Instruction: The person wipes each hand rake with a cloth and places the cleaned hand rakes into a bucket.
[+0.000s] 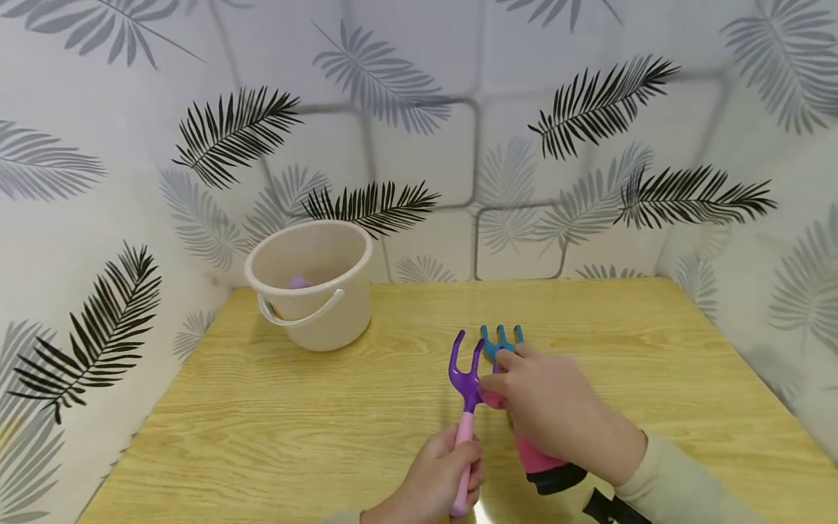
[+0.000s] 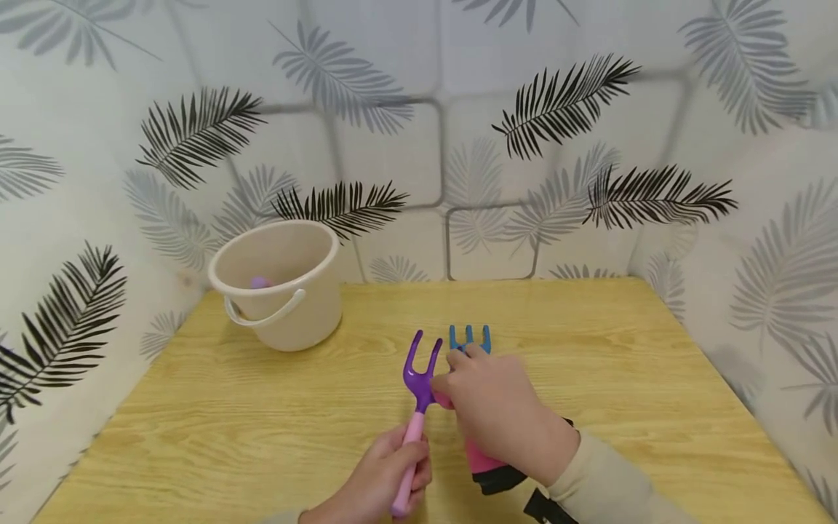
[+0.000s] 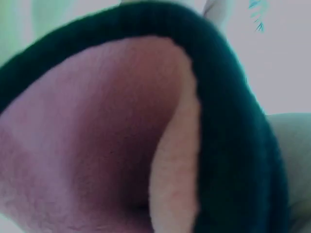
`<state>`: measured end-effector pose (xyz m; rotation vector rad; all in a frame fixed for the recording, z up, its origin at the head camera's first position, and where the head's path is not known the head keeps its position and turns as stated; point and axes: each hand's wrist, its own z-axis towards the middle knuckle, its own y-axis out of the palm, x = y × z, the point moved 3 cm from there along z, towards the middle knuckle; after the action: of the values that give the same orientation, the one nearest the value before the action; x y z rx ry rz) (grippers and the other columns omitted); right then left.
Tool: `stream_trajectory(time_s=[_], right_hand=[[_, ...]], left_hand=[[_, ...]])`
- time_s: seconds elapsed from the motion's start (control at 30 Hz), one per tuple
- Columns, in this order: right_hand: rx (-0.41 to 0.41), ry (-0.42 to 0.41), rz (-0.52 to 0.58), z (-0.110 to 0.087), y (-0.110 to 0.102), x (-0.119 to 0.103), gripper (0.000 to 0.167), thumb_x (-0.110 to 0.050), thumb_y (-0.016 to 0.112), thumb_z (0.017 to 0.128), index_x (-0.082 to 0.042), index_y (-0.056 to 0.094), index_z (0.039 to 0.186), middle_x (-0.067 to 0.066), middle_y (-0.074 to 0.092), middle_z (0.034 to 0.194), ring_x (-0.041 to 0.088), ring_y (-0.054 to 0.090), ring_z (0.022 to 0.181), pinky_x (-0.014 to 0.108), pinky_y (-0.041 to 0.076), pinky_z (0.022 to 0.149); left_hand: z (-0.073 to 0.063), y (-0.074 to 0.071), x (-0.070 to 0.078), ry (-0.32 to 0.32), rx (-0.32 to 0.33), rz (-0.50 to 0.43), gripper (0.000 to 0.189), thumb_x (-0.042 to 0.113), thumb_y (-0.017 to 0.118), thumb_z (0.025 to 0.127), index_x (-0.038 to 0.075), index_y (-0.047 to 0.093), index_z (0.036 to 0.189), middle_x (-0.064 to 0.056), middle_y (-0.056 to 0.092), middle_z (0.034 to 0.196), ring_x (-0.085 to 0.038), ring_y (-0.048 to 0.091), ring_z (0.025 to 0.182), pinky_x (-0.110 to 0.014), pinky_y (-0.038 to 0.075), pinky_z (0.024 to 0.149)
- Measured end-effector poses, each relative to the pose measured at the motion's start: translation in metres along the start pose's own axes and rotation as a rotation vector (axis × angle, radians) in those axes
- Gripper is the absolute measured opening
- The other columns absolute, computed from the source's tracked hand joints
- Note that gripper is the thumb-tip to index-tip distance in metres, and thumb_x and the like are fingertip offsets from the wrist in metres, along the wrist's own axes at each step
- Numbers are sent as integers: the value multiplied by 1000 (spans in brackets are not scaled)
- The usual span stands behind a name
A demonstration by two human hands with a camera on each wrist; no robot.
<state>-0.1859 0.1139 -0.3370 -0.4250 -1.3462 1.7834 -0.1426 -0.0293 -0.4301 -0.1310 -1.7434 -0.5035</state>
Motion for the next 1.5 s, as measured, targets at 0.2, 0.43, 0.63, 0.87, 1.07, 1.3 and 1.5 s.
stream_trajectory(time_s=[0.2, 0.43, 0.63, 0.87, 1.07, 1.3, 1.5], right_hand=[[-31, -4, 10, 1, -4, -2, 24, -12, 82, 73, -31, 73, 83, -5, 61, 83, 15, 54, 74, 25, 40, 38], [-153, 66, 22, 2, 2, 11, 13, -23, 84, 79, -31, 74, 83, -4, 60, 80, 14, 48, 70, 23, 36, 37], [-114, 84, -41, 7, 1, 13, 16, -19, 84, 77, -30, 77, 86, -1, 67, 88, 16, 51, 72, 27, 40, 36], [-46, -31, 24, 9, -8, -8, 27, -8, 79, 73, -32, 73, 83, -5, 60, 81, 15, 53, 75, 25, 38, 37], [-101, -12, 20, 13, -5, -10, 20, -11, 80, 74, -29, 71, 75, -5, 57, 75, 16, 53, 70, 26, 38, 39], [-222, -30, -36, 20, -3, -9, 15, -17, 82, 77, -30, 74, 80, -4, 62, 82, 18, 60, 80, 32, 47, 40], [-230, -154, -108, 26, -8, -20, 14, -19, 83, 76, -28, 75, 84, -4, 62, 82, 16, 59, 80, 33, 55, 48]], left_hand=[[1, 1, 0, 12, -28, -6, 9, 11, 49, 98, 7, 45, 91, 0, 46, 60, -9, 41, 45, -18, 35, 40], [0, 2, -1, -29, -20, 13, 8, 12, 48, 98, 8, 45, 91, -1, 47, 60, -10, 41, 44, -20, 31, 36], [2, 4, -1, -29, -16, -19, 8, 11, 46, 98, 6, 44, 92, -1, 45, 59, -11, 40, 45, -20, 31, 37], [4, 3, 0, -30, -11, 4, 13, 16, 46, 100, 6, 44, 91, 0, 45, 60, -11, 41, 43, -20, 31, 35], [5, 4, -3, -64, -31, 3, 11, 15, 48, 98, 6, 44, 92, -1, 46, 60, -12, 41, 42, -20, 31, 35], [5, 3, -5, -57, -39, 32, 12, 15, 47, 99, 7, 45, 90, 0, 46, 59, -11, 42, 42, -20, 32, 35], [6, 0, -3, -79, -47, 26, 14, 18, 45, 101, 8, 43, 93, -1, 45, 61, -12, 40, 43, -20, 32, 35]])
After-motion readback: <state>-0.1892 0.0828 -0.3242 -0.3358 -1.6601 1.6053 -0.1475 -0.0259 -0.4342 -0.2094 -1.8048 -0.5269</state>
